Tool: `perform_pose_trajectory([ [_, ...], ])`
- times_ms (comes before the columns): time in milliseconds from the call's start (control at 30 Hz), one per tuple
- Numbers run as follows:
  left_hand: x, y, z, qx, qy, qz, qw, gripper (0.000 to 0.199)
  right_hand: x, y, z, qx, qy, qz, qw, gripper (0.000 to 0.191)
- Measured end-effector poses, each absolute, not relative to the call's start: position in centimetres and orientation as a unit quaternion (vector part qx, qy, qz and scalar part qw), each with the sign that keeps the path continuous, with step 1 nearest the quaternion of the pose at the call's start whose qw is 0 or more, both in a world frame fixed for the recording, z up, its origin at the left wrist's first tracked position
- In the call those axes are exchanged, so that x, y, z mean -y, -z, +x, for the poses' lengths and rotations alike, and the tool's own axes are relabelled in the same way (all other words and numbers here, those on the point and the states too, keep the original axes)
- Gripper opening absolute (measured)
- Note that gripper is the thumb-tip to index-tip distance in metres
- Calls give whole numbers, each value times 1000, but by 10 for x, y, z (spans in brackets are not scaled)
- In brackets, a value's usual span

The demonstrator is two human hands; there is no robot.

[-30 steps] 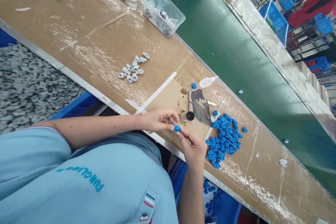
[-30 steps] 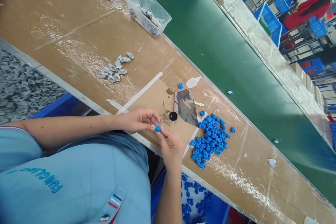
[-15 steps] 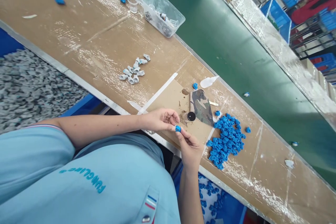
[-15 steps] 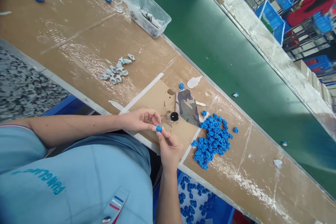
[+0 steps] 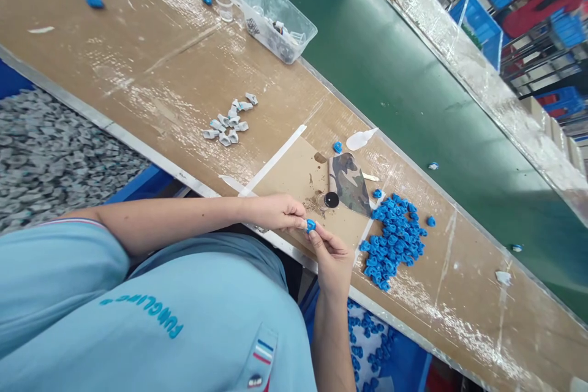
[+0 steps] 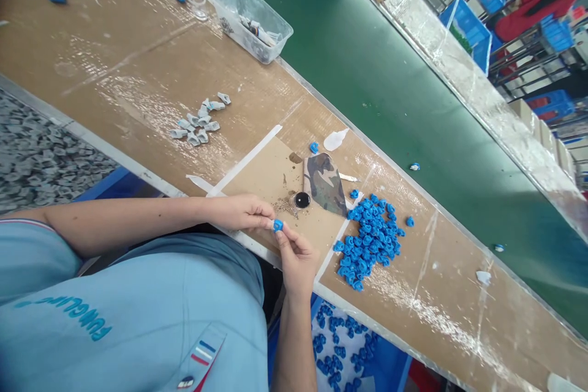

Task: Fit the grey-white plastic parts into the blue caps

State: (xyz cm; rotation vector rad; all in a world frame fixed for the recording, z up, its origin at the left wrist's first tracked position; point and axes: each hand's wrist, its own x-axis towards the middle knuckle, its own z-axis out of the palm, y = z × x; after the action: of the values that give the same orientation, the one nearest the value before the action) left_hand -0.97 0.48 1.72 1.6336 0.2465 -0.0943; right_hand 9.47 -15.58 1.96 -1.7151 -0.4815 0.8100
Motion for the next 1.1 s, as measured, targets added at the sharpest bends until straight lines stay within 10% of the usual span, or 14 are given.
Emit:
perform_pose_trajectory([
  [433,-16,-26,-11,-85,87,739,662,31,170,-20,102,335,-258,-763,489,26],
  [667,-91,-38,29,-213,-125,861,445,31,220,-19,157,316,85,-897,298,38],
  [1100,-188,-36,207,-388,-132,879,244,34,220,9,167,322,78,-902,276,38],
])
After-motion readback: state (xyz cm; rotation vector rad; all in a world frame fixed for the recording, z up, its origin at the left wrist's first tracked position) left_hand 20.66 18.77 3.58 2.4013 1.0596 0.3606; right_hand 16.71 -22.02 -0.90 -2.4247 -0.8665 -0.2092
